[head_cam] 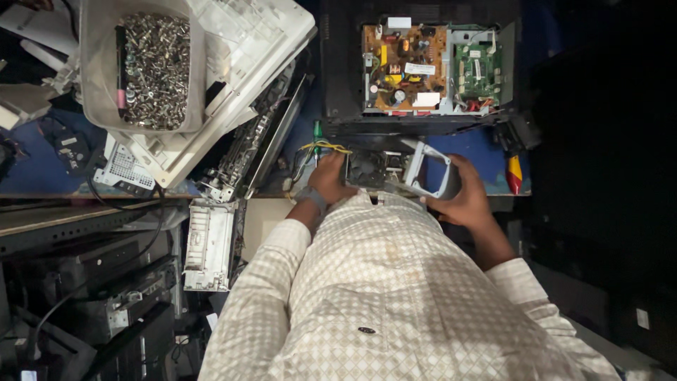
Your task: The person uses a green-handled screwdriver to remove screws from a computer power supply unit, then removes the unit from the case and places it on the workbench. The person continues to remove additional screws from the power supply and sets them aside.
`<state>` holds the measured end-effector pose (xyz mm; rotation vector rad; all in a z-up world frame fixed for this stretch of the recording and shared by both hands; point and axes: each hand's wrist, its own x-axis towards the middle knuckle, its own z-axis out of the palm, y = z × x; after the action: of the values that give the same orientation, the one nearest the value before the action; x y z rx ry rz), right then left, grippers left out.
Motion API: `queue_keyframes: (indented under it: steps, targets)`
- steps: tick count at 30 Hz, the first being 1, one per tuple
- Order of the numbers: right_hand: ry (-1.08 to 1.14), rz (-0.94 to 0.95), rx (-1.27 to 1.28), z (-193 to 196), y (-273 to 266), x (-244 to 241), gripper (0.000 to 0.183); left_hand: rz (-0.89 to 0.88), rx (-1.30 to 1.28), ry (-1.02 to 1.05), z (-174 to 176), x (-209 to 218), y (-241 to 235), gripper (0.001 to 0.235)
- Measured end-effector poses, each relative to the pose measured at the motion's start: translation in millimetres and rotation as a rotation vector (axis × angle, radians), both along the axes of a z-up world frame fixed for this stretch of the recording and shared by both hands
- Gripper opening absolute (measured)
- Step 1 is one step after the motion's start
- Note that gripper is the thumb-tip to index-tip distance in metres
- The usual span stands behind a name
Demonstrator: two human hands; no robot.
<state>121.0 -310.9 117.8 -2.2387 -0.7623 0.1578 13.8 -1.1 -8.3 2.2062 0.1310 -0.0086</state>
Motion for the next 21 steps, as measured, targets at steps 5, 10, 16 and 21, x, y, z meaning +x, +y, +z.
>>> queue_keyframes:
  steps: [5,10,16,21]
  targets:
    - [0.399,-0.289,0.043,6.0,-8.8,-12.6,0.097,0.004,0.056,0.013,-13.8,13.2,2.7,0.097]
    - [0.489,-0.303,0.116,14.6,-7.8,-18.4,0.095,0.034,0.034,-0.053,-20.8,10.9,-2.8,0.087]
    - [0.628,-0.376,0.202,5.8,-14.8,-20.3,0.096,0.126,-0.349,0.088,-27.0,4.1,-20.9,0.099]
    - [0.518,-0.318,0.178,-9.9,-29.1,-11.6,0.096,0.151,-0.74,0.139,-27.2,4.3,-18.1,0.092]
